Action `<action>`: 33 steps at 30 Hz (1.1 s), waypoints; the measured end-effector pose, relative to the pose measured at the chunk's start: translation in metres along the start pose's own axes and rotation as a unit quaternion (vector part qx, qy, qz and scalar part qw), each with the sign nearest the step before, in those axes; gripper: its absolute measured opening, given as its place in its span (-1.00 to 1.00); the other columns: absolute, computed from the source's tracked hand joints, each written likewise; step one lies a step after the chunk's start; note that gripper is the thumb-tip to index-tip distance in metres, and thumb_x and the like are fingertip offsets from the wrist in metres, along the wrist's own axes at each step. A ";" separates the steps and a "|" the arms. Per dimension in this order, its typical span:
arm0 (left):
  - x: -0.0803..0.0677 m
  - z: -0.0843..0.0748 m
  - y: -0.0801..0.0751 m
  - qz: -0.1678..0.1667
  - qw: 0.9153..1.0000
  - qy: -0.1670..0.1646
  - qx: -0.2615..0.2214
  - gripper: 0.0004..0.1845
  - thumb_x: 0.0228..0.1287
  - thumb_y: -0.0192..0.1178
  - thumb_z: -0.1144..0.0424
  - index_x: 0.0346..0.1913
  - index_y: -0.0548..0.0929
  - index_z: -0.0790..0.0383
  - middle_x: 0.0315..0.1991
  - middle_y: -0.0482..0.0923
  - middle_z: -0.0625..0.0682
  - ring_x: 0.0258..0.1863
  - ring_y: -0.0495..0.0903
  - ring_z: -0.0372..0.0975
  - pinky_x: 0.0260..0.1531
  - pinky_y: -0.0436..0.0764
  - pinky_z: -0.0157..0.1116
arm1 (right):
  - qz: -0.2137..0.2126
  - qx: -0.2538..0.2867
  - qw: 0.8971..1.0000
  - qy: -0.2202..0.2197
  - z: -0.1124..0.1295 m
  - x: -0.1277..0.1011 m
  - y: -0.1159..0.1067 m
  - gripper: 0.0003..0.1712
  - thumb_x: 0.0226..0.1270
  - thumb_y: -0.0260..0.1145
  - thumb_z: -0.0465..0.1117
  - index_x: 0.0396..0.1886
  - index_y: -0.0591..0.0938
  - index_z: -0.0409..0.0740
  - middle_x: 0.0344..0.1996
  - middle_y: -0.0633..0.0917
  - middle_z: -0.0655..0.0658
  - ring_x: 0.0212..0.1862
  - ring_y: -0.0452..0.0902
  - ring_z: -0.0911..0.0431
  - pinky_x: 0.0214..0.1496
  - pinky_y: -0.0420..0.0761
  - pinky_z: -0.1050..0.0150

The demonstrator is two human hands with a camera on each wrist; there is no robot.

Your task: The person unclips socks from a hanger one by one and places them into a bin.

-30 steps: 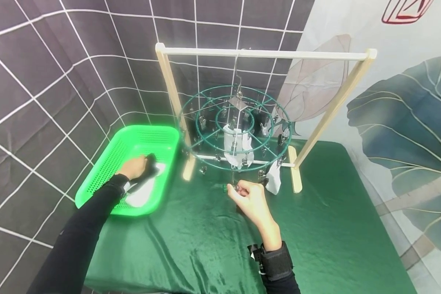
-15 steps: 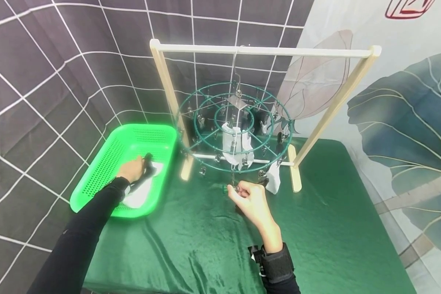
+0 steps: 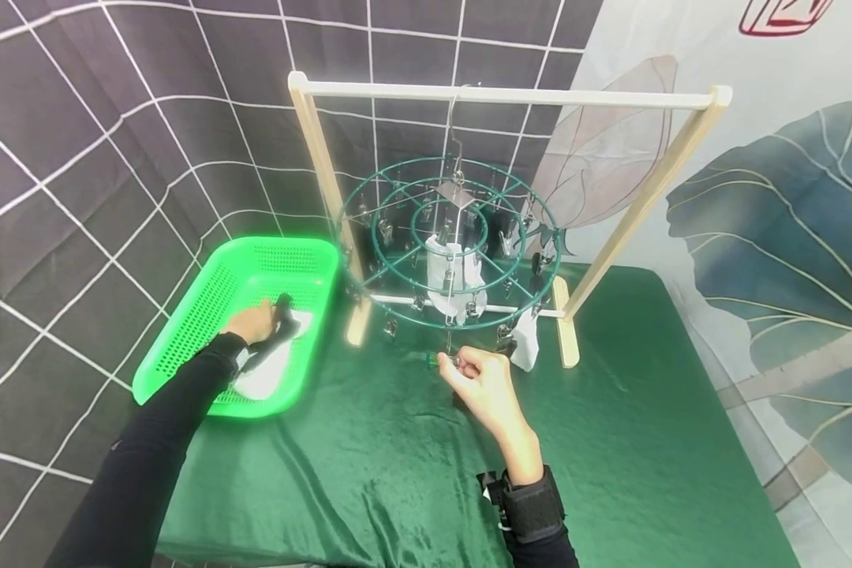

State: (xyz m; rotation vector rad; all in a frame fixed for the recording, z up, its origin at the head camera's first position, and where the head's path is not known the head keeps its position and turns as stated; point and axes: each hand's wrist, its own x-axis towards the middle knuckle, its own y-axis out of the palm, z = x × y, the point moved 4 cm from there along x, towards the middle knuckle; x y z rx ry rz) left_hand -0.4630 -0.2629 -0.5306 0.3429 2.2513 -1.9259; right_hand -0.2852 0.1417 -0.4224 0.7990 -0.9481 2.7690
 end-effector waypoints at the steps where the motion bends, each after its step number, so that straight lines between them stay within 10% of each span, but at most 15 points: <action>1: -0.001 0.000 -0.002 -0.006 1.000 0.004 0.004 -0.45 0.53 -0.40 0.18 0.36 0.03 0.57 -0.08 0.50 0.53 -0.10 0.55 0.31 -0.17 0.56 0.13 | 0.002 0.001 1.000 0.000 0.000 0.000 0.000 -0.47 0.19 0.34 -0.19 -0.81 0.23 0.01 -0.78 0.09 0.23 -0.67 -0.04 0.35 -0.65 -0.02 0.41; 6: -0.002 -0.005 -0.020 -0.125 0.991 0.054 -0.003 -0.50 0.43 -0.18 0.27 0.29 0.20 0.58 -0.22 0.55 0.46 -0.27 0.60 0.23 -0.29 0.59 0.09 | 0.006 0.003 1.000 0.004 0.002 -0.001 -0.001 -0.48 0.21 0.33 -0.16 -0.80 0.24 0.03 -0.78 0.10 0.23 -0.68 -0.04 0.34 -0.65 0.00 0.38; 10: -0.009 -0.028 -0.056 -0.303 0.943 0.123 -0.060 -0.69 0.41 -0.16 0.32 0.07 0.38 0.46 -0.33 0.54 0.30 -0.32 0.56 0.13 -0.30 0.54 0.01 | 0.003 0.001 1.000 0.005 0.003 -0.001 0.000 -0.49 0.22 0.33 -0.15 -0.80 0.26 0.03 -0.79 0.11 0.22 -0.68 -0.02 0.34 -0.65 0.02 0.38; 14: -0.034 -0.070 -0.093 -0.461 0.844 0.226 -0.158 -0.77 0.35 -0.14 0.41 -0.07 0.48 0.42 -0.20 0.54 0.27 -0.13 0.49 0.10 -0.05 0.42 -0.01 | 0.000 0.001 1.000 0.008 0.005 -0.002 0.002 -0.49 0.23 0.33 -0.15 -0.80 0.27 0.03 -0.79 0.12 0.20 -0.68 0.00 0.34 -0.64 0.04 0.38; 19: -0.084 -0.141 -0.112 -0.564 0.685 0.418 -0.194 -0.80 0.17 -0.07 0.51 -0.19 0.52 0.44 -0.24 0.55 0.25 -0.16 0.50 0.06 -0.06 0.45 -0.07 | 0.001 0.006 1.000 0.013 0.008 -0.003 0.005 -0.49 0.23 0.34 -0.14 -0.79 0.27 0.01 -0.79 0.11 0.20 -0.67 -0.02 0.34 -0.64 0.04 0.39; 22: -0.114 -0.180 -0.110 -0.555 0.630 0.516 -0.168 -0.78 0.13 -0.06 0.48 -0.19 0.53 0.41 -0.25 0.57 0.23 -0.18 0.53 0.03 -0.04 0.51 -0.09 | 0.003 0.010 1.000 0.011 0.009 -0.003 0.007 -0.49 0.23 0.35 -0.14 -0.79 0.27 0.00 -0.79 0.10 0.20 -0.67 -0.03 0.34 -0.63 0.03 0.40; 25: -0.136 -0.210 -0.107 -0.515 0.623 0.572 -0.141 -0.78 0.17 -0.04 0.44 -0.16 0.56 0.40 -0.24 0.60 0.19 -0.19 0.56 -0.01 0.01 0.52 -0.14 | 0.002 0.012 1.000 0.006 0.011 -0.003 0.009 -0.48 0.23 0.35 -0.14 -0.79 0.26 0.00 -0.79 0.11 0.20 -0.67 -0.03 0.33 -0.63 0.02 0.41; 33: -0.157 -0.243 -0.087 -0.436 0.677 0.587 -0.085 -0.70 0.36 -0.08 0.30 -0.09 0.62 0.38 -0.29 0.59 0.08 -0.26 0.51 -0.14 -0.07 0.48 -0.23 | 0.000 0.007 1.000 -0.011 0.017 0.000 0.011 -0.55 0.15 0.43 -0.10 -0.76 0.36 0.03 -0.80 0.15 0.19 -0.70 0.00 0.32 -0.66 0.09 0.39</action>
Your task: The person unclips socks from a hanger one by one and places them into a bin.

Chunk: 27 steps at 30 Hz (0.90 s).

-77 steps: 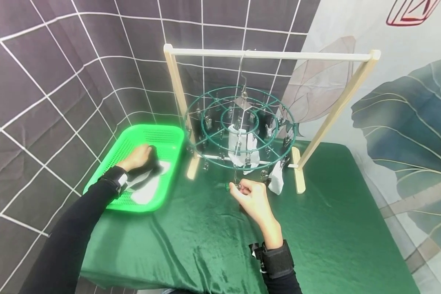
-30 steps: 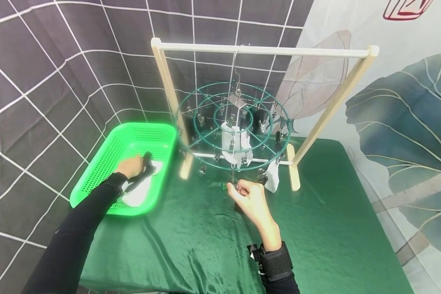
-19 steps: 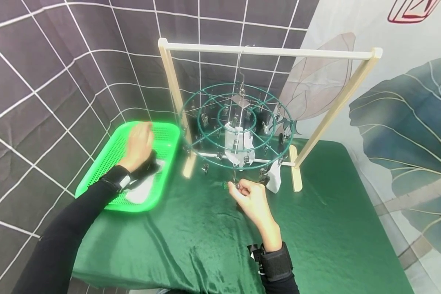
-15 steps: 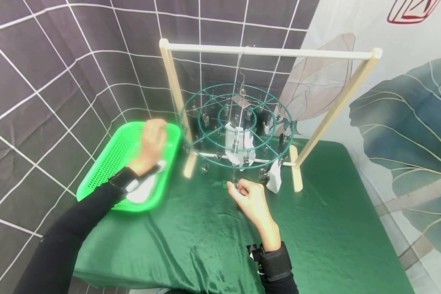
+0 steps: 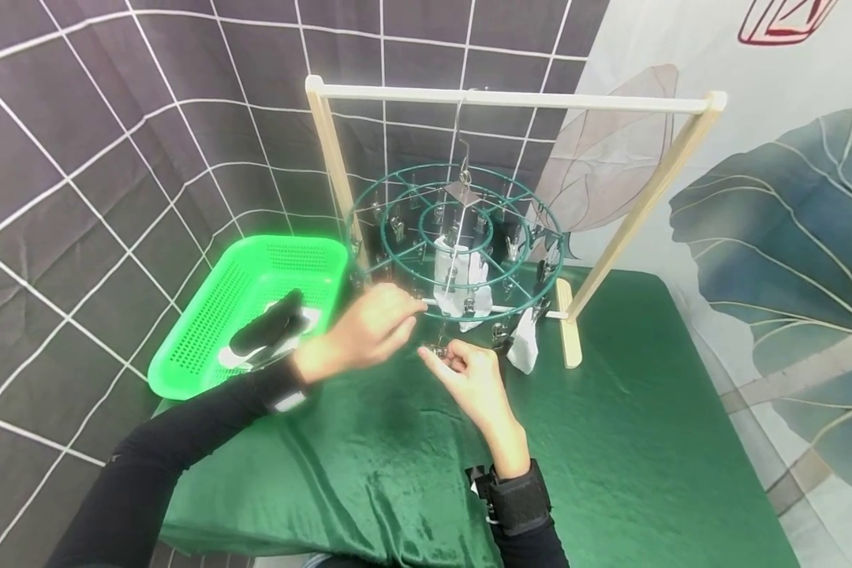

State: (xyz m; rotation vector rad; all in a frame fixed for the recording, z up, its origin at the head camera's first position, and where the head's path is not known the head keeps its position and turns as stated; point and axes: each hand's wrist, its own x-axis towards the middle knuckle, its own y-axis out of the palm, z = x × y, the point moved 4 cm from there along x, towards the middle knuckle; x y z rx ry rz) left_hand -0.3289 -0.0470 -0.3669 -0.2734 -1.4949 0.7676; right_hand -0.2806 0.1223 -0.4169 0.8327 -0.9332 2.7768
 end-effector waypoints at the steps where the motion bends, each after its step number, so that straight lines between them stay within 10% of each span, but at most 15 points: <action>1: 0.000 -0.001 0.001 0.005 1.000 -0.008 0.001 -0.70 0.37 -0.09 0.29 -0.09 0.62 0.37 -0.29 0.59 0.07 -0.26 0.50 -0.15 -0.08 0.47 -0.23 | 0.000 -0.002 1.000 -0.007 0.001 0.000 -0.001 -0.57 0.12 0.45 -0.09 -0.75 0.40 0.04 -0.80 0.16 0.19 -0.70 0.02 0.32 -0.65 0.12 0.40; 6: -0.002 0.002 0.003 0.010 0.999 -0.051 -0.007 -0.72 0.37 -0.08 0.28 -0.15 0.63 0.33 -0.33 0.56 0.05 -0.28 0.46 -0.15 -0.18 0.42 -0.26 | -0.057 0.022 0.998 -0.019 -0.004 -0.007 -0.020 -0.68 0.06 0.49 -0.20 -0.71 0.51 0.02 -0.79 0.27 0.14 -0.68 0.14 0.32 -0.62 0.18 0.43; 11: -0.004 0.010 0.001 -0.009 0.996 -0.081 -0.025 -0.76 0.35 -0.06 0.30 -0.28 0.63 0.29 -0.39 0.56 0.03 -0.33 0.47 -0.16 -0.20 0.41 -0.25 | -0.154 0.067 0.984 0.061 -0.025 -0.011 -0.051 -0.81 0.08 0.46 -0.31 -0.57 0.58 -0.17 -0.74 0.30 0.04 -0.67 0.13 0.30 -0.64 0.11 0.41; 18: -0.007 0.030 -0.007 -0.077 0.987 -0.132 -0.046 -0.70 0.36 -0.07 0.30 -0.56 0.48 0.20 -0.57 0.44 -0.03 -0.47 0.41 -0.18 -0.27 0.35 -0.23 | -0.029 -0.016 0.999 0.043 -0.027 0.005 -0.043 -0.72 0.17 0.41 -0.17 -0.13 0.63 -0.12 -0.54 0.46 0.01 -0.60 0.27 0.28 -0.55 0.28 0.45; 27: -0.009 0.065 -0.008 -0.152 0.976 -0.152 -0.030 -0.59 0.33 -0.04 0.37 -0.74 0.35 0.19 -0.74 0.29 -0.03 -0.63 0.28 -0.18 -0.38 0.33 -0.22 | 0.027 -0.005 0.998 -0.053 -0.006 0.015 -0.023 -0.88 0.11 0.45 -0.22 -0.43 0.64 -0.10 -0.67 0.45 0.12 -0.61 0.30 0.27 -0.56 0.31 0.47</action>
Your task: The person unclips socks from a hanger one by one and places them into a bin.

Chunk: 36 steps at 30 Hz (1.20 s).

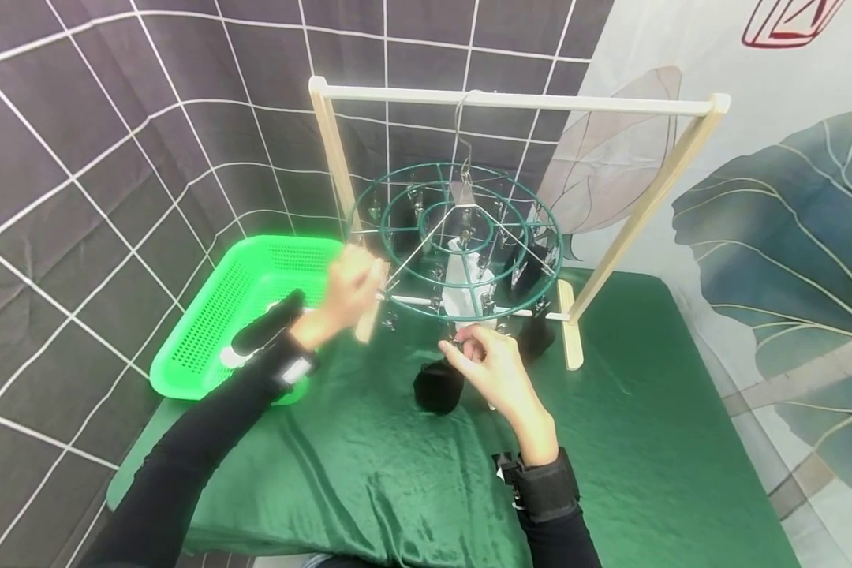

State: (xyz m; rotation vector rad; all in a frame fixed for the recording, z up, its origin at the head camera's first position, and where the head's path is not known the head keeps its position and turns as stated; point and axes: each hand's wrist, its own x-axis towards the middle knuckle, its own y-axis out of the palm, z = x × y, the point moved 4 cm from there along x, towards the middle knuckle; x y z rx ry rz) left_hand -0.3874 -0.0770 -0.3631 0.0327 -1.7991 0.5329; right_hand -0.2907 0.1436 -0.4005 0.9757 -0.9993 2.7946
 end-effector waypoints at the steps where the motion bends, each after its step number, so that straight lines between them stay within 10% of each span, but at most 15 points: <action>1: 0.001 0.003 0.000 -0.006 1.000 -0.002 0.002 -0.58 0.33 -0.04 0.38 -0.75 0.34 0.20 -0.75 0.26 -0.02 -0.64 0.26 -0.17 -0.39 0.33 -0.22 | 0.008 -0.001 1.000 0.003 0.002 0.001 0.002 -0.86 0.11 0.46 -0.19 -0.48 0.63 -0.08 -0.69 0.43 0.12 -0.62 0.30 0.27 -0.56 0.32 0.46; 11: 0.003 0.023 -0.001 0.008 1.000 -0.019 -0.001 -0.54 0.36 -0.09 0.41 -0.77 0.29 0.24 -0.75 0.21 0.03 -0.62 0.25 -0.10 -0.35 0.36 -0.16 | 0.032 -0.009 0.999 0.006 0.013 0.006 0.015 -0.47 0.19 0.40 -0.05 -0.80 0.29 0.03 -0.79 0.16 0.17 -0.72 0.05 0.29 -0.60 0.18 0.37; 19: -0.001 0.030 -0.003 0.017 0.997 -0.064 0.031 -0.61 0.36 -0.10 0.42 -0.64 0.52 0.39 -0.37 0.51 0.19 -0.06 0.44 0.04 0.32 0.23 -0.13 | -0.009 -0.012 1.000 -0.005 0.016 0.003 0.024 -0.47 0.16 0.40 -0.13 -0.82 0.26 0.02 -0.80 0.15 0.20 -0.71 0.07 0.30 -0.65 0.10 0.41; 25: -0.004 0.017 -0.003 0.046 0.990 -0.124 0.049 -0.62 0.45 -0.15 0.32 -0.45 0.62 0.35 -0.09 0.53 0.20 0.18 0.28 0.04 0.41 -0.03 -0.04 | -0.026 -0.030 0.999 -0.031 0.019 0.002 0.030 -0.50 0.13 0.38 -0.19 -0.80 0.26 0.00 -0.79 0.14 0.20 -0.70 0.07 0.31 -0.64 0.08 0.42; 30: -0.018 0.007 -0.003 0.021 0.973 -0.228 0.034 -0.65 0.49 -0.25 0.16 -0.03 0.51 0.28 0.30 0.29 0.15 0.38 0.07 -0.02 0.39 0.02 -0.11 | -0.035 -0.047 0.998 -0.010 0.017 0.002 0.034 -0.50 0.14 0.37 -0.16 -0.79 0.26 0.01 -0.79 0.14 0.21 -0.70 0.06 0.29 -0.65 0.09 0.41; 36: -0.048 -0.019 -0.003 -0.138 0.925 -0.345 -0.086 -0.59 0.52 -0.28 0.27 0.34 0.15 0.29 0.42 0.03 0.10 0.44 -0.02 -0.21 0.41 0.01 -0.22 | -0.029 -0.058 0.996 0.060 0.014 0.002 0.038 -0.50 0.18 0.34 -0.10 -0.80 0.28 0.01 -0.81 0.14 0.20 -0.70 0.08 0.24 -0.64 0.08 0.36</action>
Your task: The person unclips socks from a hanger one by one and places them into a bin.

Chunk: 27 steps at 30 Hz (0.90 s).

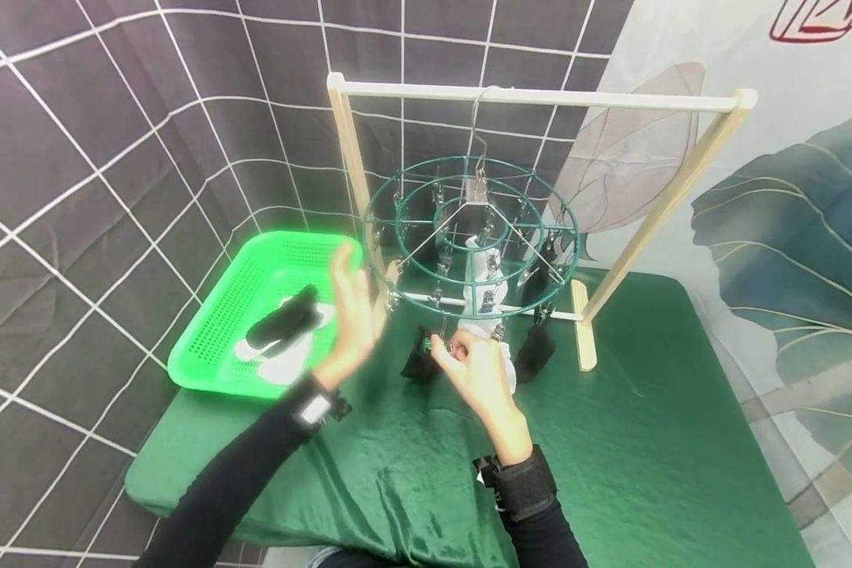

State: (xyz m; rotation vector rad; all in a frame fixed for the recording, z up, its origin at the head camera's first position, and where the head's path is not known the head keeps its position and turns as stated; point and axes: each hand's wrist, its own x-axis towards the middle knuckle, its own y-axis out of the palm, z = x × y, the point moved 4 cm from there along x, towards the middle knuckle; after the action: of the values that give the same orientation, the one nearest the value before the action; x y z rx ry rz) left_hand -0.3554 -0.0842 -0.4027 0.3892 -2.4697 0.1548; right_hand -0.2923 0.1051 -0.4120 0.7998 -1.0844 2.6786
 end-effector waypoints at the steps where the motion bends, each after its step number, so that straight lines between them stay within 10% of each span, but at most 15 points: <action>1: -0.009 0.002 0.002 -0.020 0.999 -0.026 -0.039 -0.58 0.52 -0.27 0.30 0.35 0.12 0.32 0.42 0.03 0.12 0.44 -0.01 -0.20 0.42 -0.02 -0.24 | 0.001 -0.005 1.000 0.011 -0.001 0.000 0.000 -0.50 0.19 0.33 -0.09 -0.80 0.28 0.00 -0.81 0.14 0.19 -0.70 0.09 0.23 -0.64 0.09 0.35; 6: -0.052 0.028 0.017 -0.057 0.971 -0.171 -0.158 -0.62 0.51 -0.21 0.28 0.26 0.16 0.39 0.29 0.14 0.20 0.38 0.10 -0.07 0.40 0.03 -0.20 | 0.006 -0.001 0.999 0.042 -0.004 0.000 0.000 -0.48 0.19 0.32 -0.07 -0.83 0.27 -0.01 -0.82 0.16 0.16 -0.68 0.13 0.20 -0.62 0.13 0.33; 10: -0.076 0.045 0.031 0.072 0.951 -0.276 -0.123 -0.64 0.53 -0.25 0.21 0.19 0.32 0.38 0.20 0.32 0.24 0.32 0.23 0.00 0.35 0.12 -0.05 | 0.009 0.027 0.998 0.055 -0.008 -0.001 0.002 -0.48 0.19 0.33 -0.09 -0.84 0.30 -0.02 -0.84 0.16 0.17 -0.70 0.13 0.20 -0.62 0.14 0.32; 14: -0.090 0.054 0.042 0.218 0.902 -0.358 -0.102 -0.43 0.54 -0.36 -0.03 0.22 0.41 0.36 0.24 0.37 0.28 0.36 0.19 0.03 0.37 0.02 0.04 | 0.015 0.033 0.998 0.056 -0.011 -0.003 0.003 -0.51 0.21 0.33 -0.09 -0.82 0.32 -0.02 -0.83 0.19 0.16 -0.69 0.13 0.22 -0.61 0.14 0.33; 17: -0.097 0.057 0.043 0.263 0.874 -0.399 -0.087 -0.28 0.49 -0.38 -0.18 0.30 0.34 0.40 0.34 0.28 0.26 0.42 0.10 0.02 0.39 -0.04 0.03 | 0.014 0.032 0.998 0.050 -0.013 -0.004 0.003 -0.51 0.21 0.32 -0.10 -0.81 0.31 -0.03 -0.81 0.18 0.15 -0.68 0.12 0.23 -0.60 0.12 0.35; 20: -0.100 0.058 0.040 0.271 0.873 -0.399 -0.074 -0.23 0.45 -0.33 -0.24 0.26 0.40 0.43 0.33 0.30 0.24 0.35 0.24 0.01 0.35 0.14 -0.03 | 0.012 0.030 0.998 0.046 -0.015 -0.004 0.003 -0.50 0.21 0.32 -0.12 -0.81 0.30 -0.03 -0.81 0.17 0.16 -0.68 0.09 0.24 -0.60 0.11 0.36; 23: -0.100 0.059 0.037 0.262 0.882 -0.382 -0.087 -0.30 0.44 -0.25 -0.23 -0.07 0.61 0.37 -0.10 0.61 0.27 -0.22 0.65 -0.02 -0.11 0.59 -0.16 | 0.016 0.032 0.998 0.048 -0.017 -0.004 0.002 -0.49 0.22 0.33 -0.11 -0.82 0.29 -0.01 -0.82 0.16 0.17 -0.70 0.06 0.26 -0.61 0.11 0.36; 27: -0.095 0.059 0.031 0.245 0.908 -0.329 -0.085 -0.45 0.47 -0.14 -0.11 -0.53 0.50 0.25 -0.65 0.42 0.02 -0.71 0.39 -0.28 -0.64 0.42 -0.39 | 0.025 0.031 0.998 0.049 -0.018 -0.004 0.000 -0.46 0.22 0.33 -0.08 -0.84 0.27 0.00 -0.83 0.14 0.18 -0.72 0.02 0.27 -0.63 0.08 0.35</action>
State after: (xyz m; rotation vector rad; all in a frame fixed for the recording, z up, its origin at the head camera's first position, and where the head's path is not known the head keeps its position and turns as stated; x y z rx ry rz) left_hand -0.3257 -0.0440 -0.5076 -0.3287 -3.1770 0.0067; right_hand -0.2964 0.1177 -0.4251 0.6512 -1.0173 2.7725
